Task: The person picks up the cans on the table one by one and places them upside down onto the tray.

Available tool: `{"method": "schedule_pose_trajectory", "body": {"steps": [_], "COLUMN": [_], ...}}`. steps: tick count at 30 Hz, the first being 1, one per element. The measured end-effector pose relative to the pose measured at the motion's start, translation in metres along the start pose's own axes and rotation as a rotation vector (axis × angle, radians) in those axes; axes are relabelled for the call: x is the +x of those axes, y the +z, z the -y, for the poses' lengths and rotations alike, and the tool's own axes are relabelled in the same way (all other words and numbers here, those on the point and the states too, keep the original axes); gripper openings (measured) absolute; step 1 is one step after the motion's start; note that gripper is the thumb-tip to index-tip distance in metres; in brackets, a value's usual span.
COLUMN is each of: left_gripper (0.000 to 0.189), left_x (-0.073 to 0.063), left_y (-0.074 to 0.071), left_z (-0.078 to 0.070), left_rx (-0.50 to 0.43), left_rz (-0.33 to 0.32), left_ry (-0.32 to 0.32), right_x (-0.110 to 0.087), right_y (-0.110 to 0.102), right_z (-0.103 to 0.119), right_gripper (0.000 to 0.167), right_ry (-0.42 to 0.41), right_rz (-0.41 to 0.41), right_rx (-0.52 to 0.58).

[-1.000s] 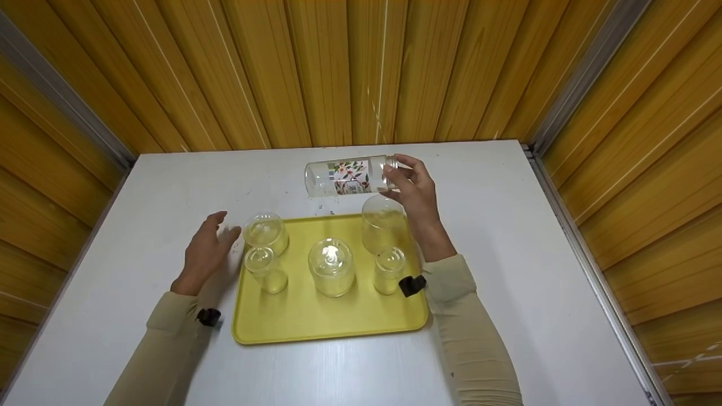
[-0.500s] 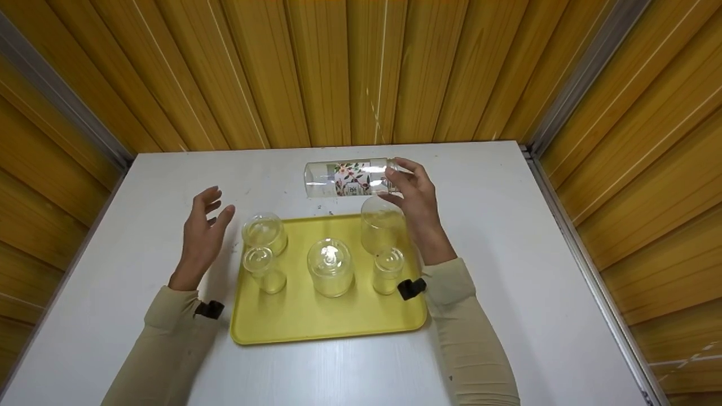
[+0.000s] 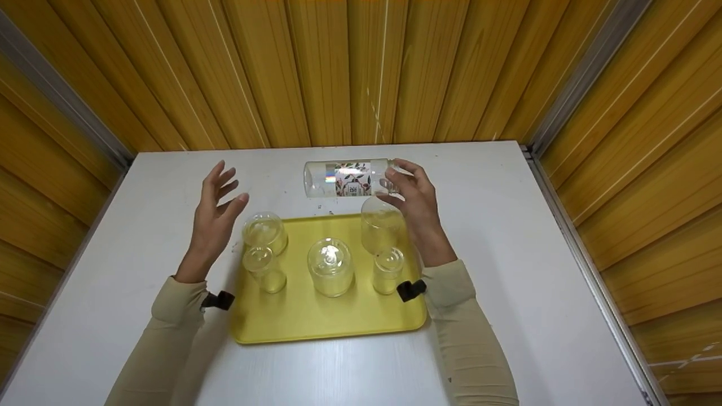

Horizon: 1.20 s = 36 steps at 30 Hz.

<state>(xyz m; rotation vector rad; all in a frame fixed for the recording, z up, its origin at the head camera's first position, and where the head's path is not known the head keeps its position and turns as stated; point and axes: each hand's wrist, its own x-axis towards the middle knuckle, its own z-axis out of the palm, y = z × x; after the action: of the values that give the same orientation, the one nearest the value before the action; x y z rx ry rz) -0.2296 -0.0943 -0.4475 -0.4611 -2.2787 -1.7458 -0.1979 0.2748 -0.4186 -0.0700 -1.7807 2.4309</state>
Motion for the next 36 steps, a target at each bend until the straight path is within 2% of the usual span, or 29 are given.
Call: {"method": "schedule_pose_trajectory", "body": {"steps": [12, 21, 29, 36], "left_gripper": [0.08, 0.079, 0.07, 0.068], "left_x": [0.006, 0.008, 0.012, 0.012], "left_y": [0.022, 0.035, 0.044, 0.056], "left_z": [-0.02, -0.026, -0.031, -0.038], "left_rx": [-0.079, -0.115, -0.142, -0.141], "left_rz": [0.045, 0.085, 0.115, 0.159], "left_ry": [0.046, 0.062, 0.08, 0.069], "right_x": [-0.001, -0.003, -0.005, -0.007], "right_y": [0.001, 0.003, 0.005, 0.008], "right_z": [-0.001, 0.001, 0.003, 0.004], "right_gripper": [0.036, 0.034, 0.032, 0.033], "right_ry": [0.011, 0.003, -0.002, 0.003], "right_rz": [0.002, 0.014, 0.009, 0.028], "right_rx": [0.026, 0.045, 0.053, 0.066]}}
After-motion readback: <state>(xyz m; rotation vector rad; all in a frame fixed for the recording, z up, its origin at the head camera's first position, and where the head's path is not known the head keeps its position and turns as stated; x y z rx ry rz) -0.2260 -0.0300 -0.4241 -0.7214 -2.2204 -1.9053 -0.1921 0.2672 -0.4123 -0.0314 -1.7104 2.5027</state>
